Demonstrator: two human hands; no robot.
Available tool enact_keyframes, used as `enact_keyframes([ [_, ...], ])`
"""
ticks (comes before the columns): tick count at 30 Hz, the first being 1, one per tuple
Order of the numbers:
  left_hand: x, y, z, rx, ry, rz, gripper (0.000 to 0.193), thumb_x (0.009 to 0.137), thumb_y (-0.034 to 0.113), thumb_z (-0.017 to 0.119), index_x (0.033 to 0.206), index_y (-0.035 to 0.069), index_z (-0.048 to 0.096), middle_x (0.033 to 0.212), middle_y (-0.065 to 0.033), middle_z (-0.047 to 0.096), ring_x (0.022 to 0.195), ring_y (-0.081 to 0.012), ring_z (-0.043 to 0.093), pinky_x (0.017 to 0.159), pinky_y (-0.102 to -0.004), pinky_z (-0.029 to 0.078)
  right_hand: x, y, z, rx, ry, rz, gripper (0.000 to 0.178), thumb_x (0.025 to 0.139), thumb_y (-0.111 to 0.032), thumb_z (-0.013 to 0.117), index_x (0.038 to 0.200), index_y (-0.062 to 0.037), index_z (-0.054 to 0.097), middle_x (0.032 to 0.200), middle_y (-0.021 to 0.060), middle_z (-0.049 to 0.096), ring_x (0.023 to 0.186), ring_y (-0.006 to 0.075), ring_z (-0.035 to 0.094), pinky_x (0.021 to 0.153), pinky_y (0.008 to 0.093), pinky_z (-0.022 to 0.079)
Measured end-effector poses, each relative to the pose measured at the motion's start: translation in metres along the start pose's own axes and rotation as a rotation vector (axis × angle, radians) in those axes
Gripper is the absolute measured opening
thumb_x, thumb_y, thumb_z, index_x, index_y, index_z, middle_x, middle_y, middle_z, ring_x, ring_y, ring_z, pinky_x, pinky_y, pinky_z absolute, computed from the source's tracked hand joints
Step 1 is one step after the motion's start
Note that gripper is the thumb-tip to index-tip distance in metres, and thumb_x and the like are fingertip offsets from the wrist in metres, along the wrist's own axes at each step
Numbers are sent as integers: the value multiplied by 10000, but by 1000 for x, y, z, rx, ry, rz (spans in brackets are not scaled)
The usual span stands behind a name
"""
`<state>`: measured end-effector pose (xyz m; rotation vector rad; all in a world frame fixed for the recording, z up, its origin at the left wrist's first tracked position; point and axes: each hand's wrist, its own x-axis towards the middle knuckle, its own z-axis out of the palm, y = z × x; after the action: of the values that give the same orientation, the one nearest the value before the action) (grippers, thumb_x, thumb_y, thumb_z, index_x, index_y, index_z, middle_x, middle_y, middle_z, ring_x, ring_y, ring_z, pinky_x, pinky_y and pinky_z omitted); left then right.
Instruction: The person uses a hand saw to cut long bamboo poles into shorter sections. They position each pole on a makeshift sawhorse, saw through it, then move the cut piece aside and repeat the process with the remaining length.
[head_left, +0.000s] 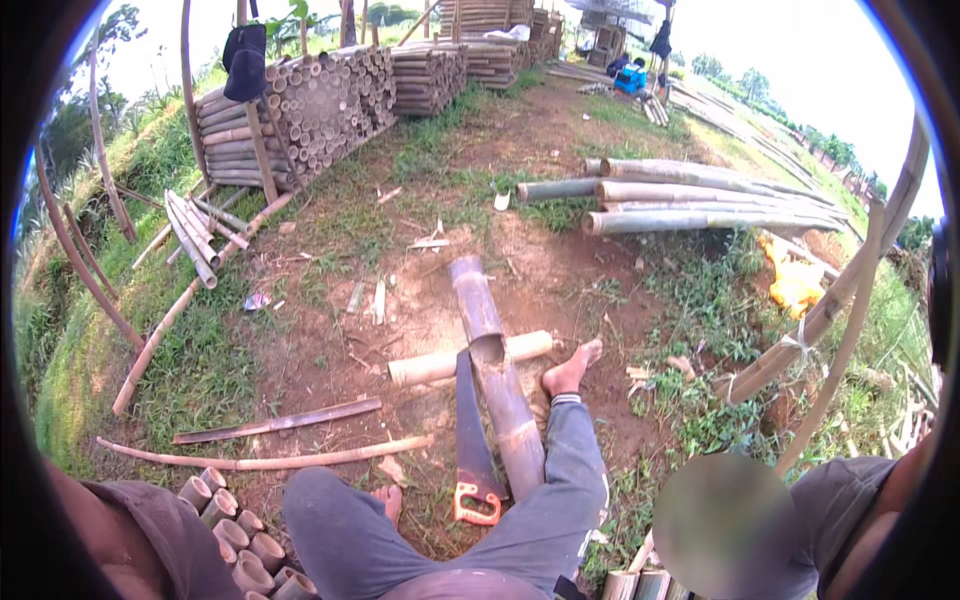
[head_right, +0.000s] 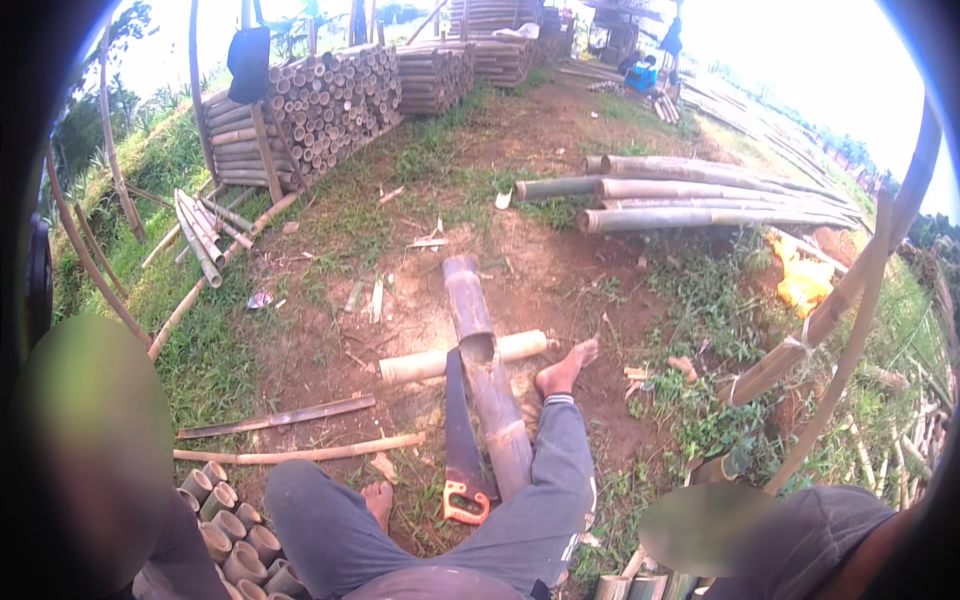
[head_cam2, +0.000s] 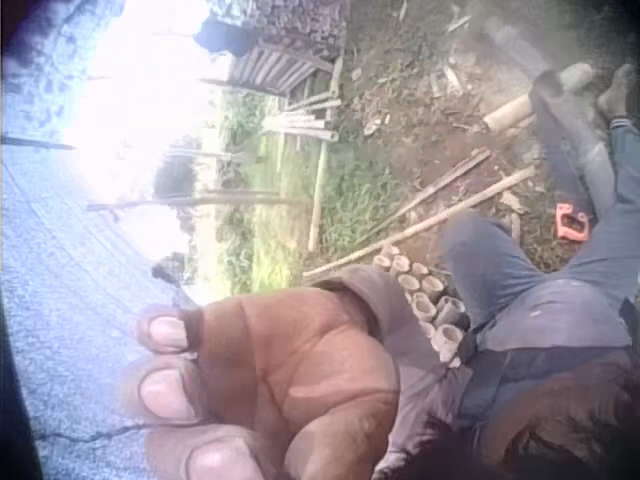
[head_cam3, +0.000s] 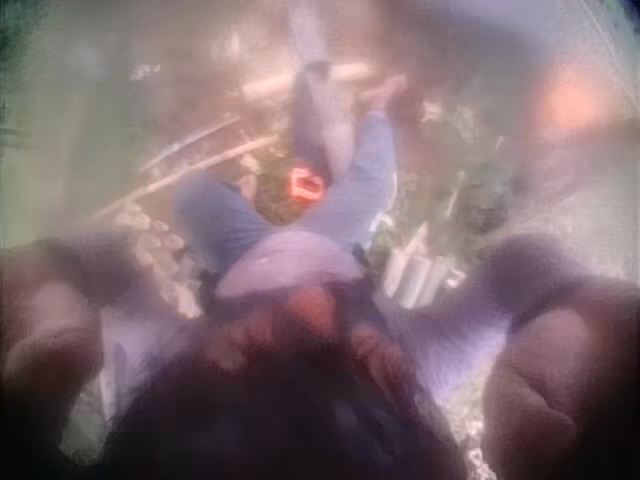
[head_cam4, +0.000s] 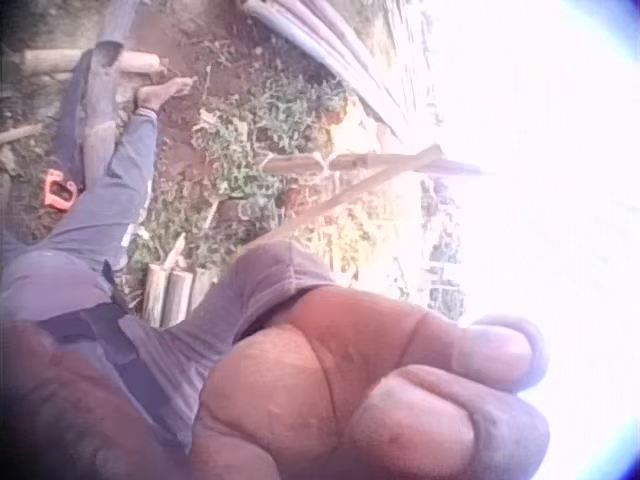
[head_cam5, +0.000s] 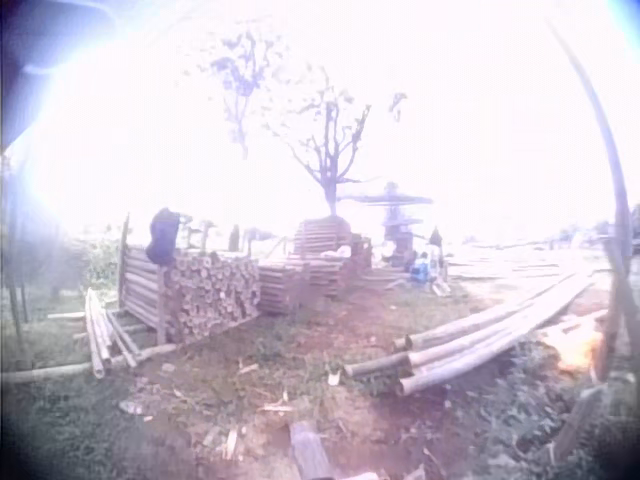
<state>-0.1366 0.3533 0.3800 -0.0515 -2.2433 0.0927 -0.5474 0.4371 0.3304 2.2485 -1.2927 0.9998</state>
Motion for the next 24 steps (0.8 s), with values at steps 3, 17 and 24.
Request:
enact_keyframes([
  [3, -4, -18, -3, -17, 77, -59, 630, 1064, 402, 572, 1519, -2, 413, 1309, -174, 645, 1132, -272, 661, 1004, -406, 514, -16, 34, 45, 233, 64, 343, 305, 1060, -125, 632, 1315, 38, 668, 1152, 121, 725, 1066, 188, 680, 956, 333, 534],
  [17, -47, -21, 48, -6, 109, -50, 651, 1051, 439, 577, 1545, 57, 395, 1298, -149, 642, 1131, -285, 649, 1015, -442, 490, -107, 64, 184, 308, -19, 598, 342, 1080, -153, 599, 1358, 43, 646, 1175, 118, 709, 1079, 181, 668, 976, 326, 521],
  [24, -67, -14, 34, -92, 67, 93, 663, 1045, 458, 580, 1558, 86, 386, 1292, -136, 640, 1131, -291, 644, 1020, -460, 478, -56, -76, 15, -354, -136, 73, 361, 1091, -167, 582, 1379, 45, 636, 1186, 117, 701, 1085, 177, 662, 987, 322, 514],
])
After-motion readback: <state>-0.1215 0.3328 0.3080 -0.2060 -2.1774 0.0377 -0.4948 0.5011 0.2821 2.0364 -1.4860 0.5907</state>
